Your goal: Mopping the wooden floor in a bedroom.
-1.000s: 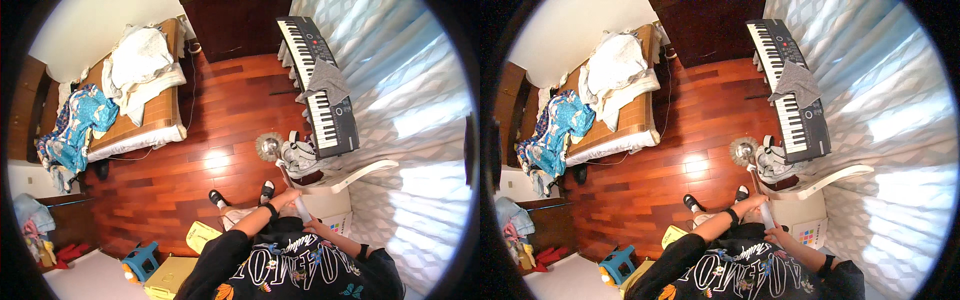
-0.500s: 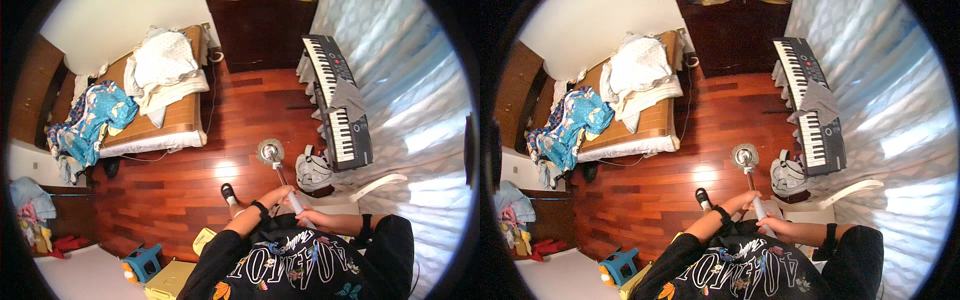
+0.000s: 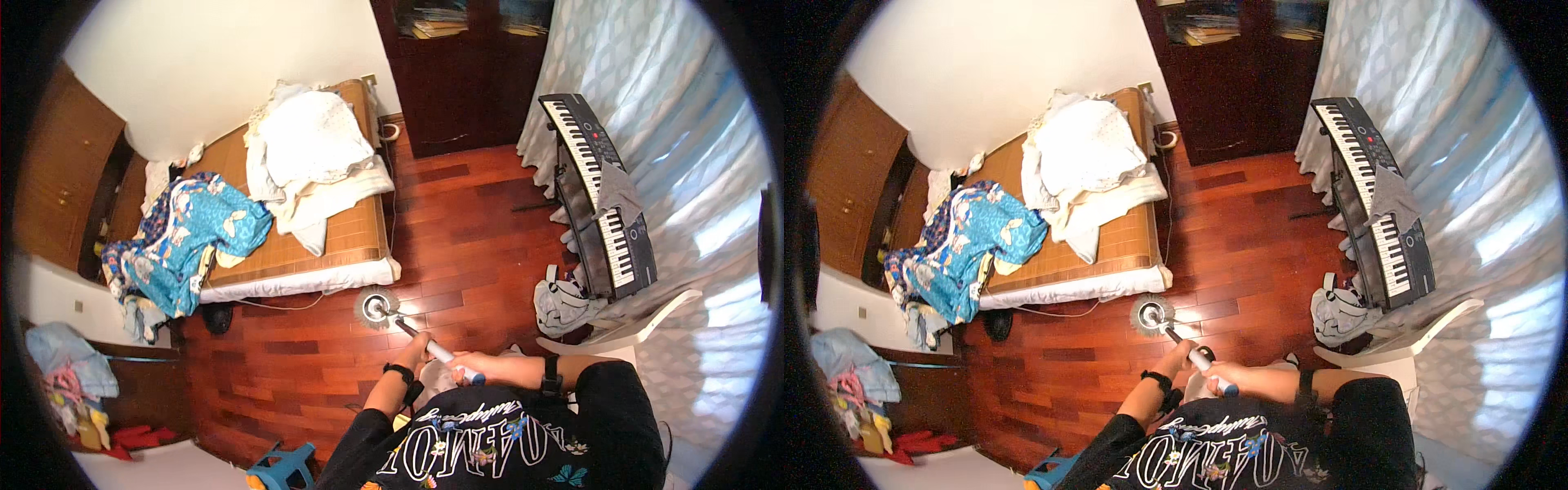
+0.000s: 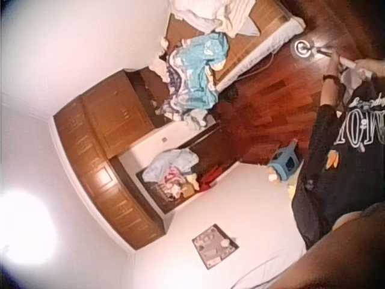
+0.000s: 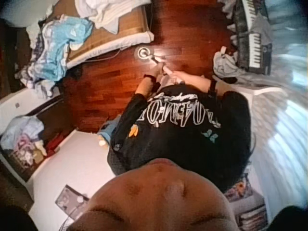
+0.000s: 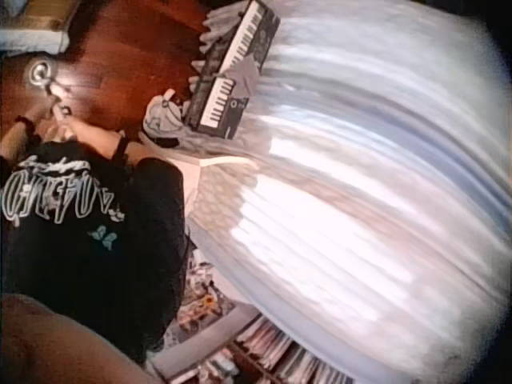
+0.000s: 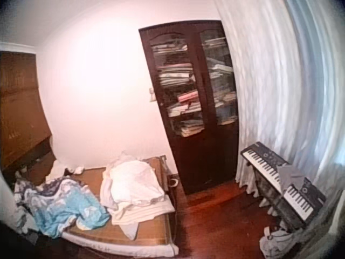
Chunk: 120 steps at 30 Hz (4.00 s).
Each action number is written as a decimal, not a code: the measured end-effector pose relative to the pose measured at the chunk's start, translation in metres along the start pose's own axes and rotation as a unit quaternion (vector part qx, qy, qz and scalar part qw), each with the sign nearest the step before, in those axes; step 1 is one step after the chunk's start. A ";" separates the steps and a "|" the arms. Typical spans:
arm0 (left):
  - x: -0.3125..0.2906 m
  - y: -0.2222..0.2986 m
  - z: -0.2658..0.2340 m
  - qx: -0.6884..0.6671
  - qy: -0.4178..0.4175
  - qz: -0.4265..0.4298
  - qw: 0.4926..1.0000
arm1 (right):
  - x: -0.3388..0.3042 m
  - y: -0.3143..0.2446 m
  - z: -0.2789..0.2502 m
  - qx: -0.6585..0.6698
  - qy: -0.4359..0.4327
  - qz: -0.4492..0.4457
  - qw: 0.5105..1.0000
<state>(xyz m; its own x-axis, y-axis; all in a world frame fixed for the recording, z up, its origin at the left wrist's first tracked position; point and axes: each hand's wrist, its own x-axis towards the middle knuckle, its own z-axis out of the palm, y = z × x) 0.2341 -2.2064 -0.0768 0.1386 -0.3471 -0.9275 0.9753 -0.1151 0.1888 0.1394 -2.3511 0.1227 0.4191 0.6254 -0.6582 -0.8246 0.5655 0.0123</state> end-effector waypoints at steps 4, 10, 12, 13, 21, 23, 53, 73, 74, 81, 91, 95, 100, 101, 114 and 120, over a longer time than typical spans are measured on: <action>-0.016 -0.007 0.055 0.022 0.025 0.010 0.999 | -0.011 0.012 -0.027 -0.268 0.120 -0.189 0.937; 0.016 -0.015 0.171 0.201 -0.002 -0.064 0.978 | -0.123 -0.005 -0.045 0.056 0.153 -0.097 0.982; 0.031 -0.026 0.218 0.220 0.022 -0.054 0.974 | -0.154 -0.010 -0.055 0.085 0.216 -0.083 0.969; 0.029 -0.031 0.245 0.215 0.026 -0.035 0.976 | -0.160 -0.002 -0.075 0.073 0.242 -0.125 0.959; 0.047 -0.055 0.414 0.210 -0.055 -0.070 0.974 | -0.254 -0.013 -0.167 0.389 0.106 -0.125 0.907; 0.051 -0.058 0.436 0.236 -0.065 -0.072 0.967 | -0.268 -0.016 -0.177 0.395 0.089 -0.159 0.900; 0.028 0.006 0.251 0.224 0.007 0.048 0.973 | -0.138 -0.053 -0.060 0.077 0.080 0.099 0.989; -0.018 0.084 0.062 0.054 0.010 -0.019 0.998 | 0.032 -0.014 0.048 0.249 0.086 0.022 0.964; -0.017 0.090 0.063 0.058 0.006 -0.021 0.998 | 0.032 -0.016 0.047 0.252 0.088 0.016 0.964; 0.015 0.146 0.060 0.092 0.004 -0.151 0.984 | 0.063 -0.058 0.052 0.225 0.028 0.003 0.974; 0.124 0.298 0.106 0.084 0.075 -0.054 0.992 | 0.101 -0.237 0.021 0.192 0.105 0.011 0.976; 0.141 0.402 0.160 0.000 0.073 0.004 0.997 | 0.089 -0.358 0.007 0.206 0.107 0.032 0.972; 0.146 0.533 0.203 -0.002 0.045 0.004 0.999 | 0.094 -0.494 0.017 0.212 0.118 0.078 0.967; 0.150 0.551 0.206 0.042 0.047 -0.006 0.998 | 0.104 -0.506 0.013 0.213 0.114 0.071 0.968; 0.214 0.519 0.129 0.015 0.080 0.077 0.994 | 0.154 -0.475 0.037 0.199 0.141 -0.007 0.970; 0.155 0.434 0.127 0.004 0.076 0.024 0.997 | 0.122 -0.377 0.055 0.233 0.138 -0.010 0.963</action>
<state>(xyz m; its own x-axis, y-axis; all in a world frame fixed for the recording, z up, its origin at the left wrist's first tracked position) 0.6570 -2.4286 -0.0971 0.2103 -0.2077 -0.9553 0.9654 -0.1101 0.2364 0.5225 -2.4587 0.0788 0.2633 0.4813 -0.8361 -0.5312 0.7958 0.2908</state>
